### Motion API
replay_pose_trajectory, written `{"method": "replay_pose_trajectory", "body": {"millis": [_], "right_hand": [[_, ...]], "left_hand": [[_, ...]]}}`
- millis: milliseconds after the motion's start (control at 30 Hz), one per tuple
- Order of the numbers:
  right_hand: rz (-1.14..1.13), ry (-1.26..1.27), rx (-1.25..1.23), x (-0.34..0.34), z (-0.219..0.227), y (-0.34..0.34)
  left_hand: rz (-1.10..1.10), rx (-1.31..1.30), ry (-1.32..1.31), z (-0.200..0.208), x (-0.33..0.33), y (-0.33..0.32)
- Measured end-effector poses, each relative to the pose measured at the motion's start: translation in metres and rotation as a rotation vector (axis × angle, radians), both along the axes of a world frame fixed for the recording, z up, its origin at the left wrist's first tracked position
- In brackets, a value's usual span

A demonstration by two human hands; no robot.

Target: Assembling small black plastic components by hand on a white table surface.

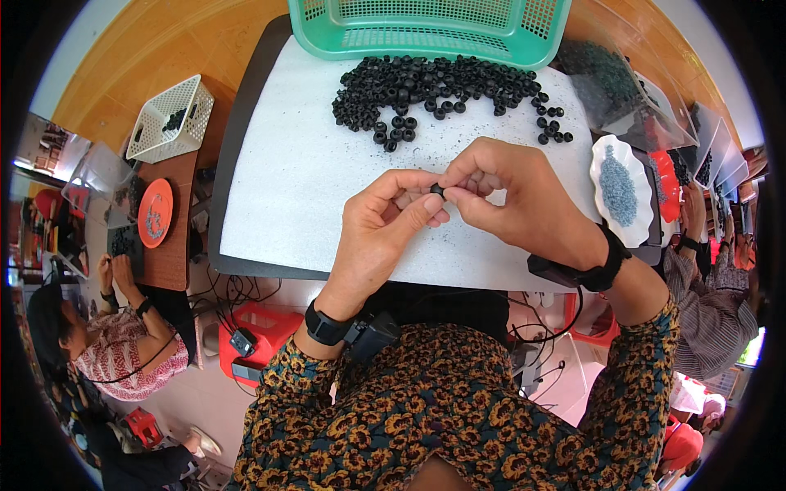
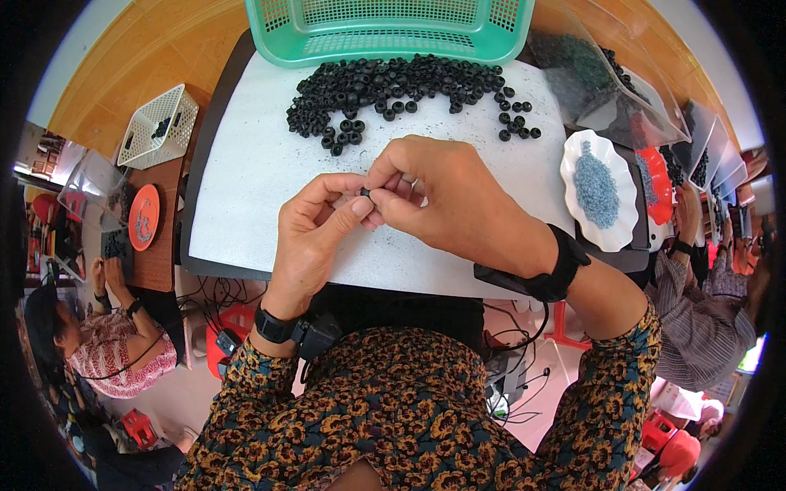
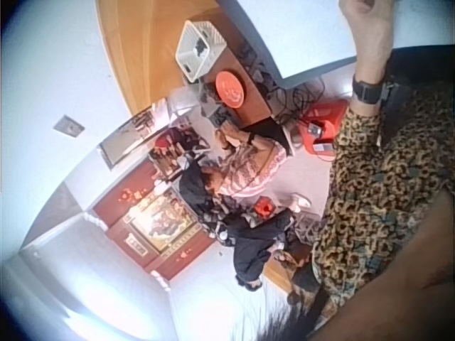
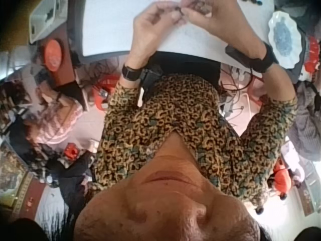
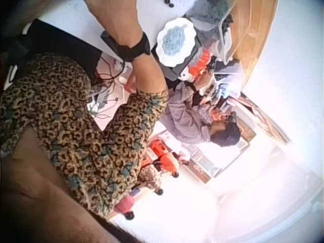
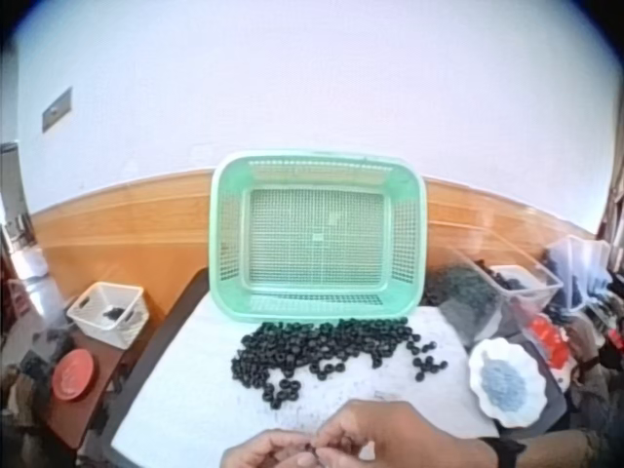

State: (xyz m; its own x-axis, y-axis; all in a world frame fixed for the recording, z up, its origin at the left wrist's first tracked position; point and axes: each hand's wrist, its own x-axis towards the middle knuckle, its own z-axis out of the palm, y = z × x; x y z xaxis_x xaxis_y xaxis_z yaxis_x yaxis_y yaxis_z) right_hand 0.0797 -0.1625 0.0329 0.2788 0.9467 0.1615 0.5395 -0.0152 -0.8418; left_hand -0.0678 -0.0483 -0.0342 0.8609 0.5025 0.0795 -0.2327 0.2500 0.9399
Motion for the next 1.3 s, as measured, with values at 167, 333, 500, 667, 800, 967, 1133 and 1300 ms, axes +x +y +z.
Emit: {"method": "replay_pose_trajectory", "body": {"millis": [167,333,500,667,800,967,1133,1300], "right_hand": [[0.017,0.233,-0.083,0.005,0.000,-0.001],[0.070,0.569,-0.204,0.014,0.001,-0.001],[0.067,0.618,-0.180,0.015,-0.008,-0.006],[0.058,0.600,-0.111,0.012,-0.010,-0.007],[0.014,0.684,-0.204,0.012,-0.004,-0.012],[0.054,0.893,-0.308,0.019,-0.006,-0.022],[0.230,1.007,-0.243,0.012,-0.003,-0.028],[0.239,1.037,-0.133,0.004,-0.007,-0.036]], "left_hand": [[-0.008,0.022,0.000,-0.001,-0.001,0.001],[-0.038,0.018,-0.019,-0.001,-0.001,0.003],[-0.057,0.007,-0.025,0.000,0.000,0.003],[-0.020,0.035,0.009,0.004,-0.001,-0.001],[-0.051,0.057,0.039,0.007,-0.004,0.000],[0.053,0.483,-0.173,0.011,-0.001,0.000],[-0.010,0.672,-0.308,0.026,0.003,0.001],[-0.061,0.657,-0.362,0.035,0.007,-0.004]]}}
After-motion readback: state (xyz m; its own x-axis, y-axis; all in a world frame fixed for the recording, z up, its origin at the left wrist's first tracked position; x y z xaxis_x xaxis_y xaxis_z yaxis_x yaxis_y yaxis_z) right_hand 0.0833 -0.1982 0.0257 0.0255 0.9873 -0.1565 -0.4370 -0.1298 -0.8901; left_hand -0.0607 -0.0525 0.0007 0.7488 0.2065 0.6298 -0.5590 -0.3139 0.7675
